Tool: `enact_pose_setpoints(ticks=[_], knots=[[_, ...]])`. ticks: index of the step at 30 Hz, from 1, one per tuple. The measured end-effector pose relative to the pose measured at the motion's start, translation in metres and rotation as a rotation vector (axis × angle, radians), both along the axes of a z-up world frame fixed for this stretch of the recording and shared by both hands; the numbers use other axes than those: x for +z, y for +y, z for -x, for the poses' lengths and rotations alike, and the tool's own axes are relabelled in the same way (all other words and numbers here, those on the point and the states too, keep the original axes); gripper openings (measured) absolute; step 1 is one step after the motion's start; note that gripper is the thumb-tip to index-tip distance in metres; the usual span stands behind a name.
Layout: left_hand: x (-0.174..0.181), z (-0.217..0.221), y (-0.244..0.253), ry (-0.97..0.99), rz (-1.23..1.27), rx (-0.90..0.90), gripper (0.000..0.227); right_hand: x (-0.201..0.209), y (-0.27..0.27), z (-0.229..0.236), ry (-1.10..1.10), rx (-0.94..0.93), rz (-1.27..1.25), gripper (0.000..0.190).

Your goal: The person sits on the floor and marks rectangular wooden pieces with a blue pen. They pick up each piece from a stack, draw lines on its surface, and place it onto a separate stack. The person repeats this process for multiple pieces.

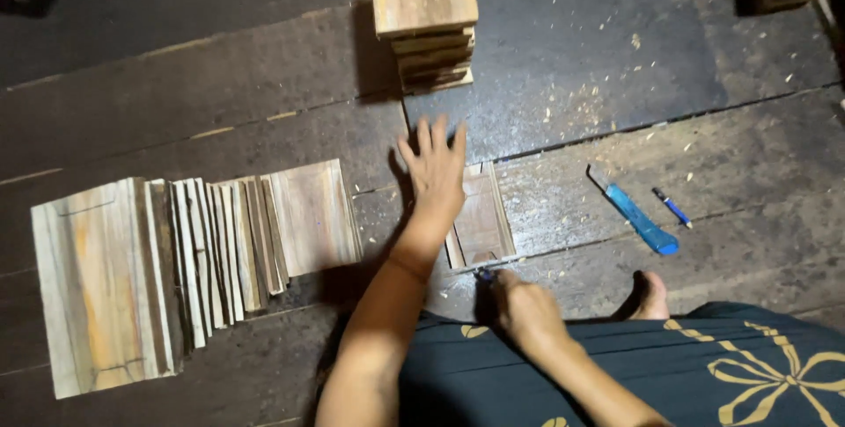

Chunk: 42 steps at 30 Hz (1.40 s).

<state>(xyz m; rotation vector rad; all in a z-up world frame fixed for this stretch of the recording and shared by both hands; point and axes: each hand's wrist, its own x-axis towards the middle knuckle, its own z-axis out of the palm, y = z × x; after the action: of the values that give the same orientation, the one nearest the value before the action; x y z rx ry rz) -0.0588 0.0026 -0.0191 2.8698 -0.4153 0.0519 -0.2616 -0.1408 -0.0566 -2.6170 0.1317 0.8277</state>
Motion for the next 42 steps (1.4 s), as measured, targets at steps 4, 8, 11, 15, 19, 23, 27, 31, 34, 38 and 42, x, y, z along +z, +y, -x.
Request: enact_pose_setpoints(ticks=[4, 8, 11, 15, 19, 23, 27, 31, 34, 38, 42], knots=[[-0.064, 0.042, 0.004, -0.218, 0.054, -0.076, 0.019, 0.004, -0.03, -0.056, -0.298, -0.148, -0.008, 0.019], [-0.06, 0.067, 0.01, -0.059, 0.032, -0.134, 0.031, -0.001, -0.03, -0.114, -0.476, -0.2, -0.182, 0.016], [-0.042, 0.081, 0.019, 0.205, 0.03, -0.18, 0.063, -0.008, -0.014, -0.143, -0.491, -0.189, -0.271, 0.017], [-0.035, 0.082, 0.017, 0.45, 0.07, -0.119, 0.079, -0.026, 0.008, -0.168, -0.456, -0.151, -0.295, 0.017], [-0.046, 0.086, 0.015, 0.389, 0.143, -0.077, 0.072, -0.031, 0.017, -0.172, -0.42, -0.123, -0.293, 0.018], [-0.056, 0.086, 0.013, 0.323, 0.144, -0.056, 0.068, -0.043, 0.02, -0.182, -0.405, -0.04, -0.271, 0.015], [-0.06, 0.086, 0.007, 0.301, 0.055, -0.024, 0.059, -0.02, 0.02, -0.204, -0.349, 0.161, -0.163, 0.013], [-0.057, 0.088, 0.006, 0.265, 0.047, -0.019, 0.055, -0.029, 0.016, -0.224, -0.271, 0.294, -0.173, 0.014], [-0.062, 0.087, 0.003, 0.247, 0.006, -0.015, 0.058, -0.02, 0.013, -0.242, -0.215, 0.416, -0.124, 0.017], [-0.057, 0.083, -0.002, 0.363, -0.069, 0.019, 0.069, -0.05, 0.001, -0.271, -0.139, 0.534, 0.05, 0.025], [-0.035, 0.083, -0.005, 0.388, -0.082, 0.041, 0.079, -0.042, -0.011, -0.276, -0.089, 0.631, 0.249, 0.029]])
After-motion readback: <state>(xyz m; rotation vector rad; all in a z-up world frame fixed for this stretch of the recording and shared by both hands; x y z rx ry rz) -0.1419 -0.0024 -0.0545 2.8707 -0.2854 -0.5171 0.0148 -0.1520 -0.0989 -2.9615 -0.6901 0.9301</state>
